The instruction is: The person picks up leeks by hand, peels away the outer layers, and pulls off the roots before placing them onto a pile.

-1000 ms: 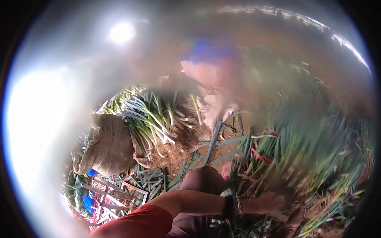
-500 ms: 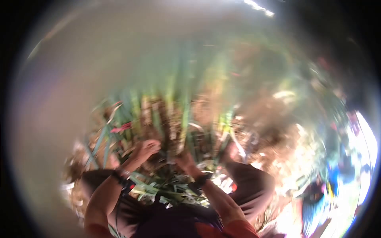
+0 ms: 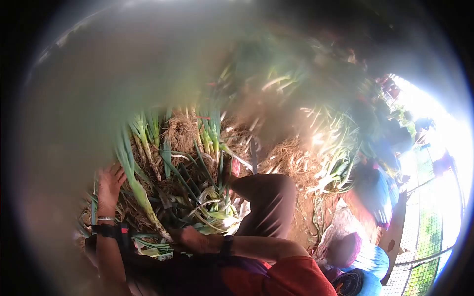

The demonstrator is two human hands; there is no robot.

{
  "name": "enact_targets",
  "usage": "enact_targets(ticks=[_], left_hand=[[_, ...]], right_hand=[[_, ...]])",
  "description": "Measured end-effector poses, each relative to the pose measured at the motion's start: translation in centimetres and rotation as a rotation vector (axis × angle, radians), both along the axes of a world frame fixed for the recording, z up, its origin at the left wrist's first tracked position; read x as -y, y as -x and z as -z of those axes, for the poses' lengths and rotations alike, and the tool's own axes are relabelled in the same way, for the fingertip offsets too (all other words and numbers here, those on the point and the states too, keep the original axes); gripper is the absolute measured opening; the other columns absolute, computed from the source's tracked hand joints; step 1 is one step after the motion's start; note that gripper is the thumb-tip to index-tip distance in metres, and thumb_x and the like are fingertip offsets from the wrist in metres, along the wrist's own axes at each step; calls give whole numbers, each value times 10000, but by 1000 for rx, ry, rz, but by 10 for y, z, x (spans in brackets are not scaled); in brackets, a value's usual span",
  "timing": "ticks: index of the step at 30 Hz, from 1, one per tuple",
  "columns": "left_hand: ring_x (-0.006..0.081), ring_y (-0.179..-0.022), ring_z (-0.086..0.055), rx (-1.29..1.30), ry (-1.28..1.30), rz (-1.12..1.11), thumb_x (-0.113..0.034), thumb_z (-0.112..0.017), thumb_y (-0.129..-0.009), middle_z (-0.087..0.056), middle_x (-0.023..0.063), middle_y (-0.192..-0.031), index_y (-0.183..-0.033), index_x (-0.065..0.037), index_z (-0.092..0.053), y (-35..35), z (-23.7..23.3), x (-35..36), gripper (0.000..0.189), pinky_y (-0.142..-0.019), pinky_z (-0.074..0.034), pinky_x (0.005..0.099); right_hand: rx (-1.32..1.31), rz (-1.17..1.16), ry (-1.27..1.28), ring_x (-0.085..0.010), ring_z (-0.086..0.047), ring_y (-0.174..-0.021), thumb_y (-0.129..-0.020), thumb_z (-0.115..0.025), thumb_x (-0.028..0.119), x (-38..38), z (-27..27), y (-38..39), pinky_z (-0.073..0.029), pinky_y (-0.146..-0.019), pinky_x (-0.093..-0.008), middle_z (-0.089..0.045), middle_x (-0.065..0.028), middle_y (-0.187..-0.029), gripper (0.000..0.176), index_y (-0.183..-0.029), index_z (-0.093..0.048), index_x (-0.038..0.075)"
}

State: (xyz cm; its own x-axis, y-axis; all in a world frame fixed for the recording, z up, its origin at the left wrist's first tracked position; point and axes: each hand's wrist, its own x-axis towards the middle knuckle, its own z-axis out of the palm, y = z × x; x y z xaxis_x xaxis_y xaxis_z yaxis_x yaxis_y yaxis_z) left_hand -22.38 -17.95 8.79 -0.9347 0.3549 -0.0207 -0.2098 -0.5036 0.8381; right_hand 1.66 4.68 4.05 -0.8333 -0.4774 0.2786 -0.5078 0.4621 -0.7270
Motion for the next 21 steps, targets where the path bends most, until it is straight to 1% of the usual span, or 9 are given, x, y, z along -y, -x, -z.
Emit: enact_targets(ticks=[3, 4, 8, 10, 12, 13, 15, 18, 21], left_hand=[[237, -1172, -550, -97, 84, -75, -548, -442, -970, -543, 143, -1293, -1415, -45, -394, 5, -1, 17, 674, -994, -462, 403], [212, -1151, -558, 14, -26, -112, -466, -497, -976, -546, 115, -1296, -1392, -81, -428, 6, 0, 18, 571, -965, -487, 381], [227, -1122, -585, -106, -237, -93, -334, -547, -974, -592, 77, -1252, -1351, -75, -478, 3, -20, 11, 462, -974, -486, 398], [223, -1112, -591, -89, -215, -96, -273, -593, -951, -610, 84, -1243, -1268, -62, -565, -7, -26, 16, 381, -981, -478, 416], [203, -1057, -614, -38, -250, -151, -199, -608, -938, -651, 62, -1159, -1193, -58, -609, -8, -20, 20, 292, -938, -490, 370], [186, -1029, -616, -122, -278, -116, -189, -614, -933, -656, 51, -1137, -1178, -54, -616, -15, -33, 21, 280, -916, -493, 358], [154, -974, -621, -288, -344, -43, -169, -627, -924, -666, 30, -1093, -1147, -45, -629, -28, -60, 23, 256, -872, -498, 333], [135, -947, -613, -132, -295, -168, -135, -701, -866, -671, 13, -1026, -1074, -64, -640, -27, -74, 34, 229, -868, -482, 315], [123, -920, -623, -154, -208, -290, -91, -740, -826, -680, 31, -1007, -1065, -46, -635, -29, -76, 29, 265, -843, -498, 298]], right_hand=[[-19, -15, -44, -377, -620, -746, -782, -667, 164, -31, 5, -4, -504, -598, -419, -611, -181, -876, 350, -1058, -545, -12], [-135, -22, -112, -342, -637, -752, -778, -642, 190, -37, 35, 3, -511, -587, -401, -621, -166, -902, 379, -1082, -540, -12], [-316, 38, -290, -332, -643, -734, -752, -624, 198, -33, 55, 16, -517, -610, -433, -638, -157, -896, 405, -1107, -569, 10], [-55, 108, -331, -366, -632, -724, -798, -626, 246, -31, 128, 26, -502, -614, -462, -635, -181, -794, 364, -1108, -596, 58], [301, 54, -132, -380, -635, -762, -843, -654, 360, -18, 70, 41, -510, -651, -464, -654, -174, -873, 407, -1133, -599, 79], [161, 7, -221, -378, -644, -801, -809, -693, 403, -14, 70, 49, -520, -681, -450, -668, -164, -926, 466, -1147, -601, 96], [298, 16, -266, -357, -653, -880, -792, -726, 391, 1, 58, 55, -525, -747, -424, -670, -163, -982, 515, -1185, -585, 91], [473, -100, -158, -272, -629, -1038, -792, -780, 234, 25, 3, 73, -503, -890, -363, -637, -139, -1148, 600, -1291, -510, 40], [810, -62, 567, -250, -603, -1073, -796, -785, 273, 37, -33, 100, -493, -903, -377, -626, -94, -1153, 631, -1295, -499, 13]])
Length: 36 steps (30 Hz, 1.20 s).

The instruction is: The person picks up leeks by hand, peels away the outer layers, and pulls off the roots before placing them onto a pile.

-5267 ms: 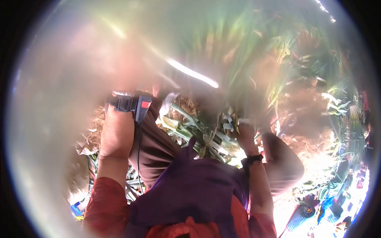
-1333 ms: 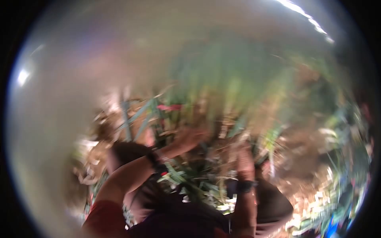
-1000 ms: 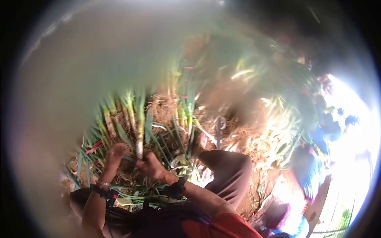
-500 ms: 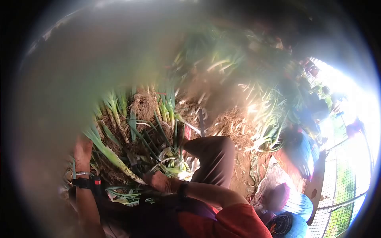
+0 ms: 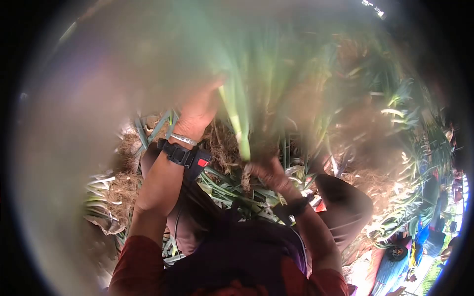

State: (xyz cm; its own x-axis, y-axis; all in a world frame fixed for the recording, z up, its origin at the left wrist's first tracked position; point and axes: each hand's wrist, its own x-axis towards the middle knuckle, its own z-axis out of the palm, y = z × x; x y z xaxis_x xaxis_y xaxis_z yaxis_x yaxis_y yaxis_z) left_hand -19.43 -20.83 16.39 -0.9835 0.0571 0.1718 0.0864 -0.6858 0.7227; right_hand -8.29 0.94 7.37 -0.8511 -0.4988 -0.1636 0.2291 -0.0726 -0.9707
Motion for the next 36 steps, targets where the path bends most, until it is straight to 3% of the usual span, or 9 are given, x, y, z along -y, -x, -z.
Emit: enact_targets(ticks=[5, 12, 15, 18, 19, 23, 27, 28, 36], left_hand=[[115, -875, -640, 101, 220, -220, -59, -785, -777, -686, 60, -999, -1079, -8, -614, -13, -11, -7, 351, -783, -521, 275], [86, -814, -612, 170, 178, -233, -104, -767, -815, -679, 32, -984, -1041, -33, -603, -14, 8, -1, 288, -701, -479, 245], [114, -802, -601, 46, 243, -183, -78, -733, -833, -680, 37, -989, -1074, -35, -617, -12, 24, 6, 271, -693, -473, 267], [219, -900, -613, -916, 1174, -581, -2, -651, -852, -671, 94, -1033, -1185, -90, -642, -22, 36, 38, 344, -805, -497, 340], [297, -1008, -603, -820, 1314, -555, 28, -595, -859, -640, 146, -1098, -1216, -173, -654, -40, 31, 40, 415, -913, -474, 373], [183, -1175, -520, -90, 88, 148, -55, -600, -913, -538, 91, -1291, -1374, 6, -403, -31, 37, 12, 505, -1002, -425, 344], [175, -1123, -530, 85, 377, -72, -198, -720, -860, -558, 56, -1233, -1300, -48, -490, -26, 70, 6, 519, -976, -432, 341], [174, -1110, -534, 64, 416, -118, -252, -754, -837, -564, 45, -1216, -1290, -61, -507, -29, 67, 1, 549, -967, -435, 343], [198, -1214, -490, 270, 234, -75, -381, -663, -903, -489, 90, -1365, -1402, -66, -436, -22, 66, -10, 632, -1024, -405, 365]], right_hand=[[-487, 285, -285, -150, -607, -997, -868, -719, 290, 33, -42, 49, -508, -834, -308, -635, -65, -1093, 484, -1216, -553, -2], [-468, 485, -204, -183, -653, -846, -918, -645, 176, 14, 30, 88, -532, -782, -319, -681, -104, -973, 242, -1089, -640, 5], [-93, 404, 240, -215, -656, -878, -912, -651, 183, 1, 36, 88, -538, -801, -347, -678, -120, -1013, 282, -1124, -627, 0], [352, 198, 257, -213, -640, -971, -923, -638, 194, 19, -37, 58, -524, -855, -354, -671, -115, -1069, 317, -1171, -614, 0], [400, 152, 208, -213, -634, -1002, -926, -633, 198, 20, -55, 48, -520, -873, -357, -668, -113, -1087, 329, -1187, -610, -1], [82, 218, -10, -111, -573, -887, -890, -678, 301, 23, -86, 24, -475, -795, -260, -666, -51, -1018, 414, -1181, -627, 10], [-216, 228, 27, -85, -524, -745, -870, -702, 149, 46, -22, 41, -466, -633, -259, -611, -2, -862, 311, -1126, -595, 8], [-146, 206, -25, -124, -534, -970, -830, -678, 41, 46, -26, 36, -488, -841, -287, -607, -60, -1078, 480, -1275, -507, -10], [-227, 181, 156, -103, -554, -865, -806, -637, 41, 49, -5, 49, -496, -736, -294, -630, -48, -964, 385, -1172, -565, -56]])
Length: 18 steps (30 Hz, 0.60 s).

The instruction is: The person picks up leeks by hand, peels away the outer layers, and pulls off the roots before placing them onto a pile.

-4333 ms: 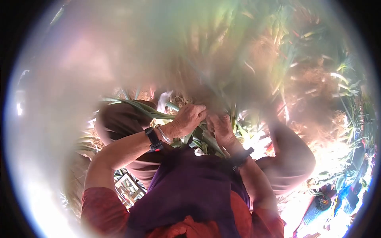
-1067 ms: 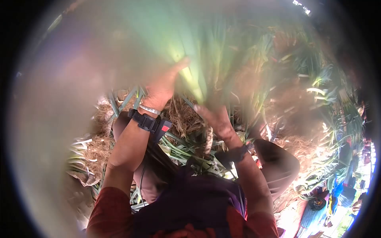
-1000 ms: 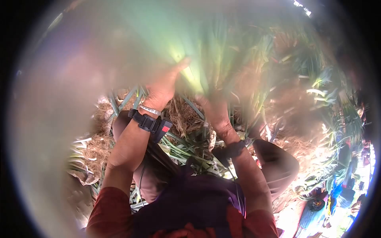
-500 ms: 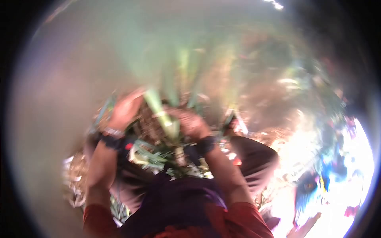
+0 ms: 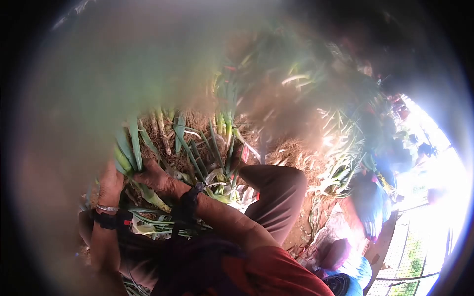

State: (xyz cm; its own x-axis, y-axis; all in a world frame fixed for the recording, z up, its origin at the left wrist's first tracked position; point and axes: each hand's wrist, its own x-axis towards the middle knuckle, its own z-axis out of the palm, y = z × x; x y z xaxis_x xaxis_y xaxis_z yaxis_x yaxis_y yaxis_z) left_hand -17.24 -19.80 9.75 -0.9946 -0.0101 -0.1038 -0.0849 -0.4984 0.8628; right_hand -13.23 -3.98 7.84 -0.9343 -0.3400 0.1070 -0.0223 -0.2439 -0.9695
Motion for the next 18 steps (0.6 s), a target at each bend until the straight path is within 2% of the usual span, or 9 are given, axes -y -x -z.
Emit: enact_targets(ticks=[2, 4, 6, 8, 12, 13, 15, 17, 18], left_hand=[[207, -1215, -491, -154, 105, 34, -409, -649, -908, -490, 100, -1361, -1403, -58, -431, -3, 7, 2, 645, -1034, -398, 371], [227, -1206, -501, -360, 440, 29, -434, -624, -918, -482, 115, -1364, -1395, -48, -434, -2, 18, 11, 643, -1020, -414, 375], [236, -1154, -531, -299, 387, 12, -449, -602, -928, -505, 125, -1326, -1374, -44, -448, 0, 23, 11, 622, -978, -444, 367], [235, -1059, -580, 27, -58, -27, -452, -585, -937, -560, 127, -1246, -1340, -44, -473, -4, -8, -9, 583, -910, -487, 348], [184, -847, -603, 37, -44, 76, -489, -558, -941, -631, 99, -1011, -1254, -43, -518, -3, -17, -6, 546, -769, -512, 314], [171, -814, -596, 9, -38, 76, -505, -551, -940, -635, 93, -964, -1235, -40, -527, -6, -26, -10, 550, -750, -509, 311], [155, -769, -582, -44, -17, 76, -558, -523, -934, -628, 92, -901, -1190, -15, -545, -9, -46, -8, 601, -730, -503, 304], [147, -746, -569, -64, -59, 38, -567, -518, -932, -615, 88, -872, -1179, -4, -546, -1, -50, 4, 615, -703, -499, 293], [139, -723, -555, -95, -21, 15, -576, -521, -927, -599, 78, -847, -1178, 3, -545, -2, -63, 10, 631, -674, -493, 277]], right_hand=[[161, -83, -63, -91, -545, -835, -807, -644, 50, -13, -8, 3, -495, -701, -269, -614, -35, -964, 449, -1237, -538, -28], [194, -98, -88, -88, -544, -810, -805, -643, 51, -17, -4, 3, -496, -677, -261, -606, -33, -958, 476, -1262, -528, -14], [94, -45, -78, -96, -553, -792, -799, -636, 44, -13, 9, 6, -501, -664, -271, -608, -41, -947, 463, -1247, -536, -13], [151, -7, -112, -101, -555, -783, -798, -631, 42, -11, -8, -1, -499, -652, -281, -611, -38, -953, 432, -1217, -546, -22], [384, 56, -138, -111, -572, -775, -797, -609, 15, -7, -12, 4, -495, -648, -293, -621, -36, -919, 379, -1169, -561, -36], [464, 131, 6, -194, -619, -764, -771, -642, 21, -7, 15, 6, -503, -644, -357, -645, -76, -870, 328, -1089, -583, -34], [-525, 162, -801, -283, -639, -745, -770, -661, 73, -42, 93, 5, -504, -657, -417, -654, -131, -826, 282, -1022, -585, -28], [-491, 243, -1197, -367, -642, -747, -779, -675, 155, -57, 121, -15, -498, -667, -473, -651, -189, -815, 270, -962, -582, -19], [58, 307, -1162, -406, -635, -759, -788, -680, 211, -64, 127, -33, -491, -670, -501, -644, -220, -825, 287, -936, -578, -12]])
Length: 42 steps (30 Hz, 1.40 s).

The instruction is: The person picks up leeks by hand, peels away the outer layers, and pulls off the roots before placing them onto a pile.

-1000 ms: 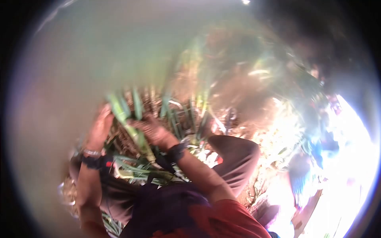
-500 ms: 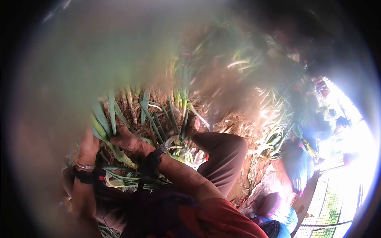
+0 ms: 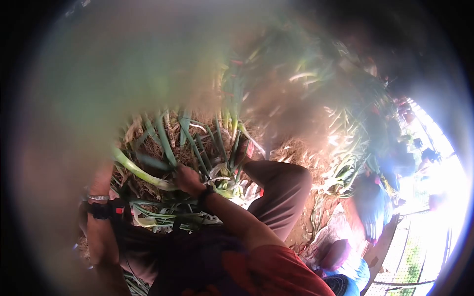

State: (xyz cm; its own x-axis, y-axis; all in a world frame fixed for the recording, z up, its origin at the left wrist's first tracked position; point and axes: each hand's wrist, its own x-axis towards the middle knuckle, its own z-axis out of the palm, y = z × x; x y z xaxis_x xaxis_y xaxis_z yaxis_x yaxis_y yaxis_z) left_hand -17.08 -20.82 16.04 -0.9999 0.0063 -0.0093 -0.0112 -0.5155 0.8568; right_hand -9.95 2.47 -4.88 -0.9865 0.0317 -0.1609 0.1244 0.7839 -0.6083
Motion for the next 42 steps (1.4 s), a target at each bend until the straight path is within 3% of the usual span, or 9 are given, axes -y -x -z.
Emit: enact_targets(ticks=[3, 6, 8, 11, 13, 17, 30, 37, 42], left_hand=[[105, -671, -504, -98, 11, -184, -534, -487, -960, -560, 37, -802, -1190, 10, -542, 11, -29, 40, 593, -606, -470, 234], [92, -655, -484, -140, -151, -156, -474, -452, -994, -543, 27, -786, -1218, -8, -530, 23, -25, 90, 522, -601, -464, 233], [164, -698, -561, -27, -143, -240, -503, -486, -968, -610, 92, -841, -1215, -22, -510, 23, -21, 82, 542, -662, -505, 299], [231, -777, -638, -84, -156, -126, -526, -505, -948, -674, 193, -990, -1180, -17, -506, 30, -5, 79, 559, -741, -540, 357], [244, -804, -650, -96, -155, -100, -542, -509, -936, -677, 206, -976, -1195, -12, -504, 26, -12, 69, 590, -755, -546, 359], [291, -886, -662, -109, -216, -42, -532, -489, -946, -656, 238, -1015, -1243, 14, -479, 27, -13, 57, 622, -817, -557, 392], [234, -813, -634, -29, -338, -66, -572, -658, -834, -617, 124, -929, -1095, -7, -548, 18, 12, 57, 632, -753, -561, 375], [211, -789, -592, 60, -374, -260, -541, -696, -821, -580, 90, -893, -1076, -52, -523, 24, 22, 60, 578, -753, -545, 360], [264, -900, -637, -178, -437, -184, -509, -651, -864, -591, 116, -979, -1180, -39, -469, 15, 5, 59, 595, -807, -565, 441]], right_hand=[[265, -279, -576, -350, -669, -801, -784, -628, 572, -105, 86, -54, -511, -674, -480, -677, -137, -884, 562, -1213, -627, 209], [751, -190, -669, -330, -658, -1025, -840, -568, 221, -194, 141, -96, -479, -874, -567, -671, -123, -1138, 359, -1189, -651, 198], [419, -159, -654, -332, -663, -985, -855, -527, 262, -225, 181, -79, -500, -785, -585, -671, -134, -1066, 377, -1180, -617, 92], [-206, -209, -396, -398, -638, -886, -871, -590, 211, -132, 76, 6, -518, -734, -466, -641, -172, -994, 344, -1165, -555, 35], [-115, -207, 148, -102, -575, -673, -912, -632, 162, -45, -53, 47, -483, -584, -252, -600, -32, -814, 194, -1078, -580, 77], [-332, -378, 732, -95, -579, -698, -838, -718, 77, 63, -151, 32, -498, -630, -262, -619, -37, -843, 289, -1090, -577, 67], [-311, -451, 258, -147, -636, -712, -808, -739, 82, 95, -159, 19, -515, -644, -310, -620, -91, -847, 228, -922, -547, 35], [-712, -1018, -371, -202, -633, -838, -711, -690, -11, 98, -174, -15, -544, -668, -319, -603, -80, -918, 224, -871, -570, 90], [-518, -326, 458, -197, -631, -911, -816, -658, 46, 80, -175, -8, -534, -818, -322, -659, -93, -949, 190, -994, -595, 69]])
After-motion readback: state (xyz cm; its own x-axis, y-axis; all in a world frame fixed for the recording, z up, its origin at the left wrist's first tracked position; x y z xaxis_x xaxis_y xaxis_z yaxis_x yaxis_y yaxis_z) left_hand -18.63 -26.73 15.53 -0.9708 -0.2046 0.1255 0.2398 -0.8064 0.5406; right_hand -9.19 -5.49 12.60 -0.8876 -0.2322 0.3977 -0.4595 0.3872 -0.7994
